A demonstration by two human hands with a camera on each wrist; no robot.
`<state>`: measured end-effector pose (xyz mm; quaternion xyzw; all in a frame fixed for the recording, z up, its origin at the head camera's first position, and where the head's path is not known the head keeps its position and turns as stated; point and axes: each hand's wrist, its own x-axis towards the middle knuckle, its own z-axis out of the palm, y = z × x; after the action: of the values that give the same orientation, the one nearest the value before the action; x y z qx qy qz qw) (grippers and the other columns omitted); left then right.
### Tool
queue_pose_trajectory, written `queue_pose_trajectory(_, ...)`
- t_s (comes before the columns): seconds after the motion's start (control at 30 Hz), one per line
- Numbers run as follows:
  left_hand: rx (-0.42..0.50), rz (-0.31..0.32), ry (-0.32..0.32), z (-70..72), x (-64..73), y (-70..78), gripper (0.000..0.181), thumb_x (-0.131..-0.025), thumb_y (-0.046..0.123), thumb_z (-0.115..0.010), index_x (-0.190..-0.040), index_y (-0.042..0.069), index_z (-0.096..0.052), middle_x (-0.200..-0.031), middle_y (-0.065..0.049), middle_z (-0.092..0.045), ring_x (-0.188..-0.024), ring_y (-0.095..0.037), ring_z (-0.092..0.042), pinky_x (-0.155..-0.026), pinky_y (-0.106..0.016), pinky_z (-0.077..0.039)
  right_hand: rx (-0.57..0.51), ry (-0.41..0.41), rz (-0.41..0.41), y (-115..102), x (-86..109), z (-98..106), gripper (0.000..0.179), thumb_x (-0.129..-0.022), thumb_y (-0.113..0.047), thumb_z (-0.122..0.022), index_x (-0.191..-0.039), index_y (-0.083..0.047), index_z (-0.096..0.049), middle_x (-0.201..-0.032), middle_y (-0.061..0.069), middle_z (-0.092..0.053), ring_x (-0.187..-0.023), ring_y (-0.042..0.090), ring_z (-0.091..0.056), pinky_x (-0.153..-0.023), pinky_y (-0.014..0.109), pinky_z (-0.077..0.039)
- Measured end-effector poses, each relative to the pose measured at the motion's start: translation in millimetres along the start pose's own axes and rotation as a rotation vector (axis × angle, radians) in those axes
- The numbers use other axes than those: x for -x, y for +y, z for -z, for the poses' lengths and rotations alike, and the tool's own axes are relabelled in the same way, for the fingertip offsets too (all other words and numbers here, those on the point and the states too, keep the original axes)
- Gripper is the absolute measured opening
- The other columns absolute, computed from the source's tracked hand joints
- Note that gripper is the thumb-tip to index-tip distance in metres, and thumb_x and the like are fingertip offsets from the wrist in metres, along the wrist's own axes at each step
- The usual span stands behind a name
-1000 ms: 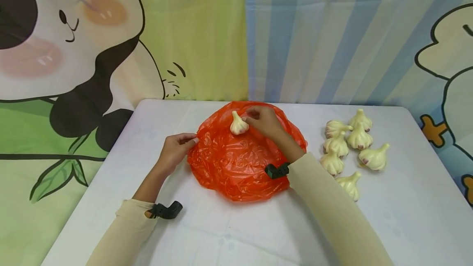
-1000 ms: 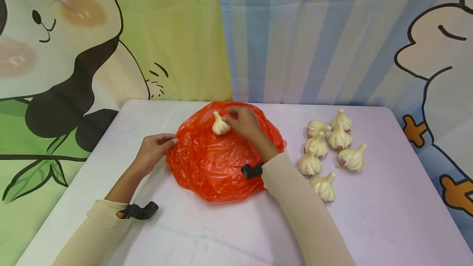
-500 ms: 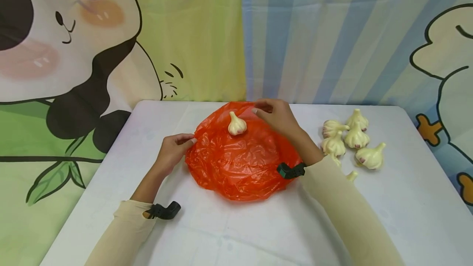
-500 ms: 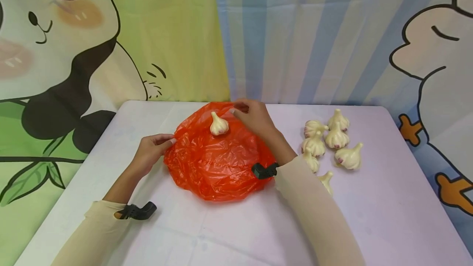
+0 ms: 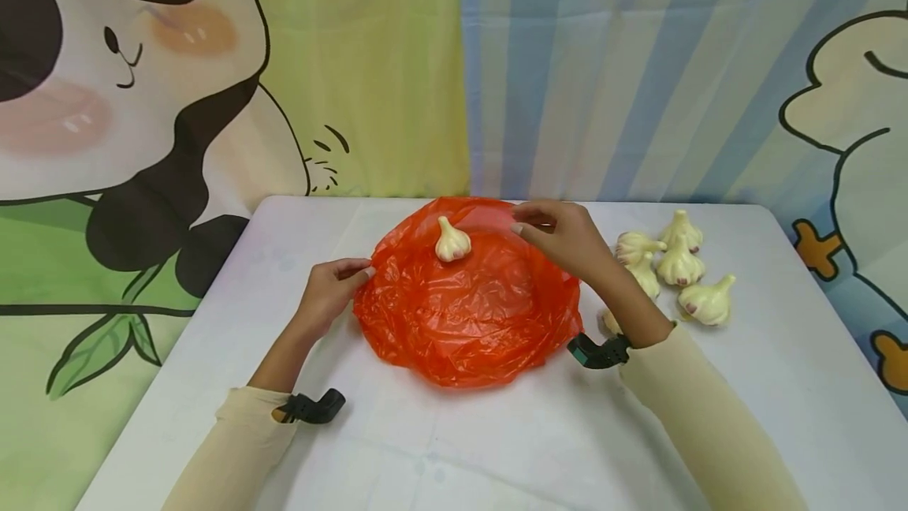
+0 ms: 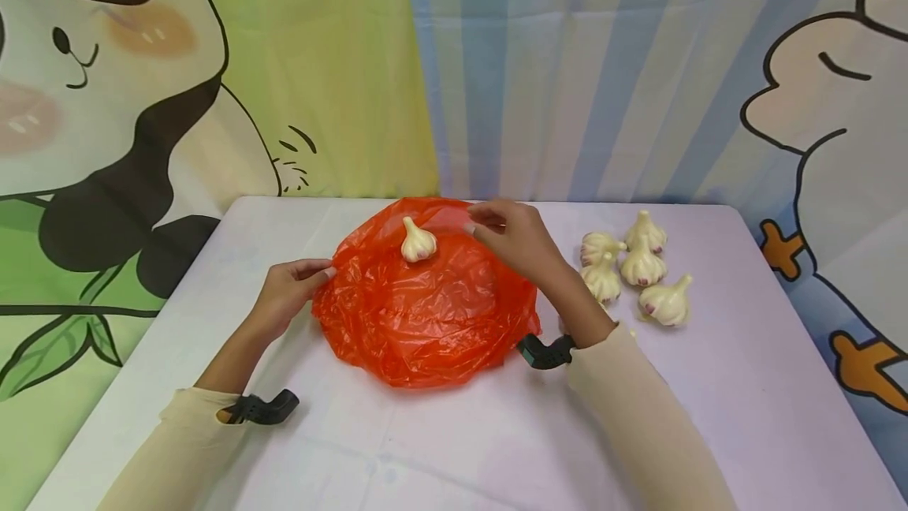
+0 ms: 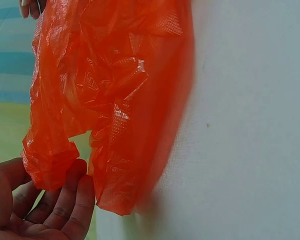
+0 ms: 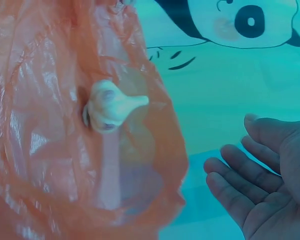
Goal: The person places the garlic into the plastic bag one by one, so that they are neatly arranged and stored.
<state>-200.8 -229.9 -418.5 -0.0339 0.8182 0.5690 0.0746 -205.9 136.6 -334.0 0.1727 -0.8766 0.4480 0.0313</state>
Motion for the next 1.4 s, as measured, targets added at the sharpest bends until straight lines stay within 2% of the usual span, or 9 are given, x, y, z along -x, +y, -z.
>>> queue_pose_trajectory(0.33, 0.003, -0.003, 0.004, 1.0, -0.3, -0.3, 0.033, -0.096, 0.022, -0.064, -0.121, 0.001, -0.066, -0.116, -0.016, -0.064, -0.099, -0.024, -0.062, -0.078, -0.025, -0.055, 0.048, 0.021, -0.015, 2.8, 37.6, 25.7, 0.032, -0.094, -0.022, -0.067, -0.119, -0.001, -0.067, -0.114, 0.013, -0.067, -0.100, 0.029, -0.067, -0.081, 0.037, -0.055)
queue_pose_trajectory(0.53, -0.005, 0.012, 0.011, 2.1, 1.5, -1.5, 0.033, -0.096, 0.021, -0.063, -0.121, 0.001, -0.065, -0.116, -0.015, -0.064, -0.100, -0.025, -0.061, -0.079, -0.024, -0.054, 0.068, 0.081, 0.017, 16.8, 62.4, 43.3, 0.029, -0.092, -0.017, -0.069, -0.116, -0.001, -0.068, -0.111, 0.012, -0.068, -0.097, 0.024, -0.068, -0.079, 0.019, -0.052)
queue_pose_trajectory(0.67, -0.010, 0.005, 0.009, 2.2, 3.0, -2.0, 0.033, -0.096, 0.022, -0.063, -0.122, 0.001, -0.065, -0.117, -0.016, -0.064, -0.100, -0.025, -0.061, -0.079, -0.024, -0.054, 0.087, 0.133, -0.008, 23.5, 81.8, 55.8, 0.028, -0.092, -0.018, -0.069, -0.116, -0.003, -0.068, -0.110, 0.011, -0.069, -0.094, 0.009, -0.067, -0.077, 0.011, -0.048)
queue_pose_trajectory(0.83, -0.018, 0.003, 0.005, 3.0, 4.0, -1.9, 0.034, -0.096, 0.022, -0.063, -0.123, 0.000, -0.065, -0.117, -0.016, -0.063, -0.101, -0.025, -0.061, -0.079, -0.024, -0.054, 0.092, 0.174, -0.030, 31.8, 103.2, 66.5, 0.028, -0.092, -0.015, -0.070, -0.117, -0.004, -0.069, -0.113, 0.012, -0.068, -0.095, -0.007, -0.060, -0.078, 0.009, -0.047)
queue_pose_trajectory(1.1, -0.026, 0.028, 0.004, 4.9, 4.8, -4.2, 0.034, -0.096, 0.023, -0.063, -0.124, 0.002, -0.064, -0.119, -0.016, -0.063, -0.103, -0.025, -0.061, -0.080, -0.024, -0.054, 0.108, 0.274, -0.067, 55.7, 132.8, 78.9, 0.028, -0.090, -0.009, -0.071, -0.117, -0.006, -0.069, -0.111, 0.007, -0.068, -0.098, -0.006, -0.058, -0.079, 0.007, -0.045)
queue_pose_trajectory(1.23, -0.031, 0.021, 0.008, 5.7, 5.2, -5.2, 0.035, -0.096, 0.024, -0.063, -0.123, 0.001, -0.065, -0.117, -0.016, -0.063, -0.101, -0.025, -0.062, -0.079, -0.024, -0.054, 0.126, 0.262, -0.068, 68.5, 150.3, 79.2, 0.031, -0.089, -0.006, -0.071, -0.120, -0.005, -0.067, -0.112, 0.004, -0.068, -0.097, -0.009, -0.058, -0.078, 0.006, -0.045)
queue_pose_trajectory(1.4, -0.031, 0.013, 0.013, 4.5, 5.1, -4.0, 0.035, -0.096, 0.023, -0.063, -0.123, 0.000, -0.064, -0.118, -0.016, -0.063, -0.100, -0.025, -0.062, -0.079, -0.024, -0.054, 0.140, 0.259, -0.061, 80.0, 167.8, 76.0, 0.040, -0.089, -0.004, -0.071, -0.127, -0.002, -0.061, -0.111, 0.014, -0.067, -0.098, -0.009, -0.058, -0.079, 0.005, -0.044)
